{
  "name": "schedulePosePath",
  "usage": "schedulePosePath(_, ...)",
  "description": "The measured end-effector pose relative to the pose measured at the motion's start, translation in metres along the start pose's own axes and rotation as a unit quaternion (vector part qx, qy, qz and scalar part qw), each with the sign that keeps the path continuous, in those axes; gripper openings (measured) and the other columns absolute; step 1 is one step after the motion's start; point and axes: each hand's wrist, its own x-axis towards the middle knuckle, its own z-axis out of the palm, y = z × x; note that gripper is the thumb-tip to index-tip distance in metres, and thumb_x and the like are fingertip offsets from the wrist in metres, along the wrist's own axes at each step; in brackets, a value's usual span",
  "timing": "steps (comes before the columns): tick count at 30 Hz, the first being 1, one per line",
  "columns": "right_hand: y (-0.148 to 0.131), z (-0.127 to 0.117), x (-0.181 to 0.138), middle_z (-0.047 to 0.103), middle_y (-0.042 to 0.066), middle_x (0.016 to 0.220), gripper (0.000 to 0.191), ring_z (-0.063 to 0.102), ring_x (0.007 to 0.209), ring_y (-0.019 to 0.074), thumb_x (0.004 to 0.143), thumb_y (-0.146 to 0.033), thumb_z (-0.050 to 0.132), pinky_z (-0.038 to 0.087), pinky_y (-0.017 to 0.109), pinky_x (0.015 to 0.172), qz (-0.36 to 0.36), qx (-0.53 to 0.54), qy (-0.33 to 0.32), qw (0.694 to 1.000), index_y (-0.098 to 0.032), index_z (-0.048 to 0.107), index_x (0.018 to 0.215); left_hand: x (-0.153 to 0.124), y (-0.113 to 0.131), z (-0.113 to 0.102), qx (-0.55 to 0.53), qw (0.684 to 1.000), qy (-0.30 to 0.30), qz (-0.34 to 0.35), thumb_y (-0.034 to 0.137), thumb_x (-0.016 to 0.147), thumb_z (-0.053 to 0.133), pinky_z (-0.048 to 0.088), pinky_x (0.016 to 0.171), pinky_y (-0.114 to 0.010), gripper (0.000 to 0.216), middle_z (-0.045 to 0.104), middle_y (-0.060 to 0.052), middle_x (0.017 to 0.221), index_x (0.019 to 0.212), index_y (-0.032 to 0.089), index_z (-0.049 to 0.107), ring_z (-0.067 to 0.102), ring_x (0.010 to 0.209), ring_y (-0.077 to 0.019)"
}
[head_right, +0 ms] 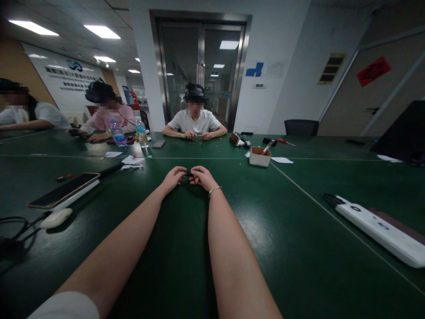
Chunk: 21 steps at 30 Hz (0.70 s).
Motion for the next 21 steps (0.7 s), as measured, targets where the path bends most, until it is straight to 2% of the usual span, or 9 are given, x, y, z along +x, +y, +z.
schedulePosePath(9, -0.0007, 0.0008, -0.0019, 0.049, -0.007, 0.041, 0.012, 0.062, 0.054, 0.0131, 0.076, -0.015, 0.060, 0.056, 0.027, 0.055, -0.004, -0.005, -0.001, 1.000, -0.018, 0.055, 0.086, 0.0025, -0.0022, 0.0009, -0.001, 1.000, 0.000, -0.016, 0.028, 0.078, 0.049, 0.037, 0.045, -0.016, 0.022, 0.054, 0.000, 0.068, 0.094, 0.016, 0.057, 0.046, 0.053, -0.0074)
schedulePosePath(16, -0.0010, 0.0004, -0.0025, 0.048, -0.008, 0.042, 0.015, 0.063, 0.054, 0.0131, 0.074, -0.016, 0.062, 0.056, 0.027, 0.054, -0.001, -0.002, -0.003, 1.000, -0.017, 0.055, 0.087, -0.0005, 0.0016, 0.0009, -0.005, 1.000, 0.002, -0.018, 0.029, 0.076, 0.052, 0.037, 0.046, -0.017, 0.022, 0.057, -0.001, 0.070, 0.092, 0.016, 0.059, 0.049, 0.056, -0.0082)
schedulePosePath(21, -0.0013, 0.0005, -0.0023, 0.055, -0.006, 0.050, 0.016, 0.061, 0.051, 0.0104, 0.073, -0.014, 0.062, 0.056, 0.026, 0.054, -0.004, 0.000, -0.001, 1.000, -0.017, 0.054, 0.087, 0.0007, 0.0003, 0.0014, -0.002, 1.000, 0.000, -0.006, 0.025, 0.073, 0.057, 0.037, 0.046, -0.016, 0.023, 0.059, -0.002, 0.075, 0.094, 0.016, 0.059, 0.051, 0.059, -0.0086)
